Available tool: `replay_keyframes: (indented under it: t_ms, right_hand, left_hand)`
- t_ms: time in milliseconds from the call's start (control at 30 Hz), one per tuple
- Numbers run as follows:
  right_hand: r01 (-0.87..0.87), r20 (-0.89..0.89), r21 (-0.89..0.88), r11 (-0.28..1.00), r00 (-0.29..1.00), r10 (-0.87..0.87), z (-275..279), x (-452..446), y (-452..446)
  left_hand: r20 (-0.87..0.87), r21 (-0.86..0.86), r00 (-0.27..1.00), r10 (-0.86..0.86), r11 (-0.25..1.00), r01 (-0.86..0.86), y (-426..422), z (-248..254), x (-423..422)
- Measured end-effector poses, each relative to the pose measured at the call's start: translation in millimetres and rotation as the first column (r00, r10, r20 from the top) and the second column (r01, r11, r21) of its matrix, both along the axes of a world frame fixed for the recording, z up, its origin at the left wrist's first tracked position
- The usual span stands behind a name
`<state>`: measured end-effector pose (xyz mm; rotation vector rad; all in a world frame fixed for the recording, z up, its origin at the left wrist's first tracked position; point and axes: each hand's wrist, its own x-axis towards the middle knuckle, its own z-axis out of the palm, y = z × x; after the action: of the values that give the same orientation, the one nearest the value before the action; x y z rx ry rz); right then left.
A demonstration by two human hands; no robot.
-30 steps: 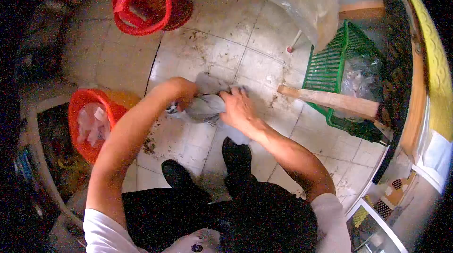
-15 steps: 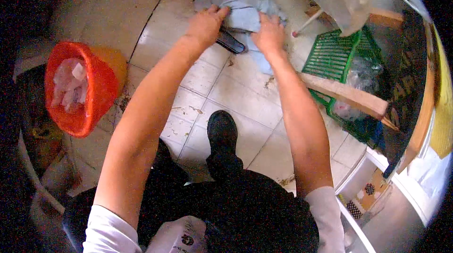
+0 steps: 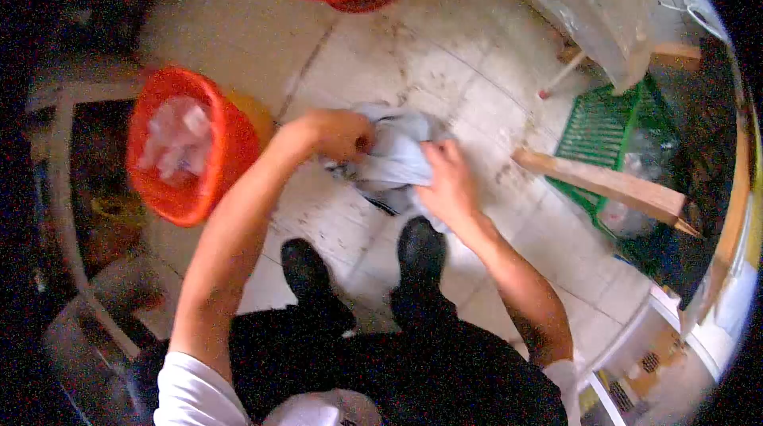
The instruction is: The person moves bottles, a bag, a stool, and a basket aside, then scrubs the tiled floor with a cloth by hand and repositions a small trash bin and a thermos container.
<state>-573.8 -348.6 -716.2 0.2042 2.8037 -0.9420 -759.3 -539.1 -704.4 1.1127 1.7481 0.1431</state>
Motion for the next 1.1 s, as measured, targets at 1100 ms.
replay_keyframes:
  t_ms: [1100]
  right_hand:
    - [0.132,-0.054,0.385,0.913,0.991,-0.121,-27,-34,23]
  left_hand:
    - [0.59,0.235,0.125,0.798,-0.022,-0.972,-108,209,-111]
